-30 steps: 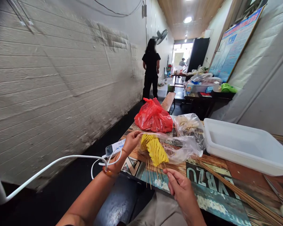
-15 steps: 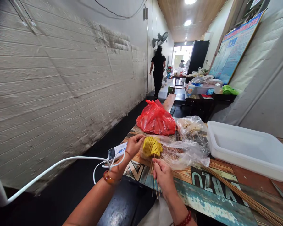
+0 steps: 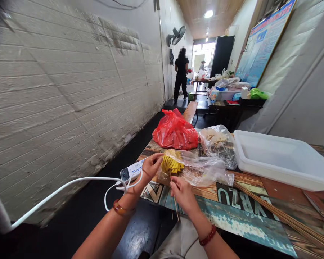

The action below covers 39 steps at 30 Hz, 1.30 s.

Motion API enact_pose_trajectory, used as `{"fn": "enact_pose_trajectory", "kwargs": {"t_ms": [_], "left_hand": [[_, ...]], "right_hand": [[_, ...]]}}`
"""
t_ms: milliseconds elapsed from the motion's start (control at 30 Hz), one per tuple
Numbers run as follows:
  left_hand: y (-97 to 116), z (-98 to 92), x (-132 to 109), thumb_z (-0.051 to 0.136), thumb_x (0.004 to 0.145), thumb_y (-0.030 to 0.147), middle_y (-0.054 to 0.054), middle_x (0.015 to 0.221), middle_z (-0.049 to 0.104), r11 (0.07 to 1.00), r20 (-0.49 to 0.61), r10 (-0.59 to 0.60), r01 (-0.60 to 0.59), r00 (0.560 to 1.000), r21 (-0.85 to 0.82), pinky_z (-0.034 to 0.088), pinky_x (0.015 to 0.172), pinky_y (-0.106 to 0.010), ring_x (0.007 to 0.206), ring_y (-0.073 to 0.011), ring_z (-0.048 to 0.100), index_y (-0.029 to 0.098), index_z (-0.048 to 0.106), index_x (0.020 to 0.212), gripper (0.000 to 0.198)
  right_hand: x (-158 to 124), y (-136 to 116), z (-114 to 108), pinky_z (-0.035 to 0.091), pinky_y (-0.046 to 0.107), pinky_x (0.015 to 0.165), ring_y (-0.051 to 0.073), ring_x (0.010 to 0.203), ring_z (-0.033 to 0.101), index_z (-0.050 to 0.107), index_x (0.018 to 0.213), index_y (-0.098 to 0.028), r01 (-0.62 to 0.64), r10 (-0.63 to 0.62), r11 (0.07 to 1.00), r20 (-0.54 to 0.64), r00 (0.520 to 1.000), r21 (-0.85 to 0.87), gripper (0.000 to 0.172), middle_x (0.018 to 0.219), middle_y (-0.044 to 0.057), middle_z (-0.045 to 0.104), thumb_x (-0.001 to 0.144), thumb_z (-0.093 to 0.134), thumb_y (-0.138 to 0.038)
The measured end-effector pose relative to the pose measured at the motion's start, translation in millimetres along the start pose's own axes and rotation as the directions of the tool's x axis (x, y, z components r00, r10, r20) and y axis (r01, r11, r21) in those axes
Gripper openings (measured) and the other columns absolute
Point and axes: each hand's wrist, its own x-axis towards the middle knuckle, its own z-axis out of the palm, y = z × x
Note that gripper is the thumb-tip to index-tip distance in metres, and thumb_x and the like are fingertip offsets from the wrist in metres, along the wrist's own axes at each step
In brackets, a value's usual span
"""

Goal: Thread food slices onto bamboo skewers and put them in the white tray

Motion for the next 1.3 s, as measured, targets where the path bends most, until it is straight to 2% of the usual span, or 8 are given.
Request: {"fn": "enact_pose_trajectory", "kwargs": {"t_ms": [100,200,333,533,633,767,1000,1300], "left_hand": [[1.8,-4.7,-7.8,0.06,0.074,0.03,0.002,0.063,0.057,0.999,0.023,-0.005,0.004,1.0,0.036,0.036,0.058,-0.025,0.057,-0.013,0.047,0.017,0.065,0.102,0.031],[1.0,-6.5,-17.4,0.063,0.072,0.032,0.001,0.073,0.058,1.0,0.021,-0.009,0.009,1.0,0.021,0.037,0.062,-0.026,0.063,-0.0134,0.049,0.018,0.06,0.106,0.037],[-7.1,-8.5,-33.4,0.065,0.071,0.037,-0.001,0.08,0.058,0.995,0.059,-0.037,0.032,0.998,0.095,0.039,0.066,-0.027,0.071,-0.0154,0.052,0.017,0.055,0.106,0.042],[-13.1,-20.4,-56.2,0.063,0.071,0.041,0.0,0.074,0.055,0.944,0.172,-0.081,0.02,0.982,0.329,0.038,0.061,-0.027,0.065,-0.0147,0.05,0.017,0.058,0.094,0.033],[-12.7,-16.5,-62.1,0.058,0.073,0.034,0.001,0.069,0.054,0.949,0.192,-0.106,0.041,0.976,0.312,0.04,0.063,-0.028,0.064,-0.0139,0.05,0.017,0.057,0.078,0.018],[-17.5,3.6,-66.6,0.055,0.074,0.033,0.0,0.075,0.053,0.974,0.257,-0.202,0.221,0.945,-0.046,0.047,0.062,-0.027,0.069,-0.0143,0.053,0.017,0.051,0.075,0.017],[-11.2,22.7,-70.8,0.063,0.07,0.042,0.004,0.069,0.049,0.781,0.295,-0.328,0.434,0.897,-0.45,0.051,0.065,-0.029,0.063,-0.0111,0.052,0.018,0.044,0.073,0.031],[-8.3,14.7,-71.3,0.053,0.078,0.038,0.001,0.066,0.054,0.977,0.253,-0.139,0.174,0.957,-0.122,0.043,0.057,-0.024,0.061,-0.0129,0.052,0.018,0.051,0.075,0.021]], "right_hand": [[-8.8,6.4,-21.4,0.048,0.031,0.068,0.022,0.077,0.066,0.068,0.1,-0.018,0.111,-0.149,0.952,-0.116,0.982,-0.286,0.034,0.09,0.008,0.071,0.085,0.046,-0.04],[-12.6,5.7,-31.7,0.046,0.032,0.069,0.023,0.077,0.066,0.069,0.087,-0.021,0.102,-0.134,0.884,-0.039,0.99,-0.457,0.036,0.08,0.007,0.071,0.089,0.04,-0.042],[-13.0,1.2,-25.9,0.045,0.031,0.069,0.023,0.077,0.066,0.07,0.09,-0.02,0.143,-0.138,0.884,0.044,0.99,-0.444,0.034,0.082,0.008,0.072,0.09,0.043,-0.04],[-12.4,8.5,-31.8,0.045,0.034,0.079,0.024,0.085,0.063,0.068,0.1,-0.017,0.124,-0.172,0.869,-0.059,0.983,-0.48,0.03,0.092,0.01,0.069,0.086,0.05,-0.035],[-10.2,13.1,-32.8,0.046,0.036,0.08,0.024,0.087,0.063,0.069,0.091,-0.018,0.051,-0.06,0.952,-0.02,0.998,-0.301,0.026,0.088,0.009,0.069,0.083,0.052,-0.037],[-5.2,15.5,-20.3,0.052,0.033,0.066,0.021,0.074,0.064,0.066,0.092,-0.017,-0.133,0.133,0.99,0.016,0.991,0.043,0.031,0.081,0.006,0.067,0.08,0.053,-0.043],[-7.6,6.1,-5.0,0.048,0.019,0.047,0.012,0.067,0.061,0.061,0.089,-0.018,-0.229,0.224,0.946,0.048,0.973,0.229,0.036,0.087,0.004,0.063,0.08,0.051,-0.051],[3.2,-7.1,4.2,0.041,0.016,0.037,0.006,0.042,0.052,0.053,0.084,-0.019,-0.4,0.347,0.844,0.204,0.915,0.359,0.026,0.066,-0.003,0.06,0.071,0.066,-0.037]]}}
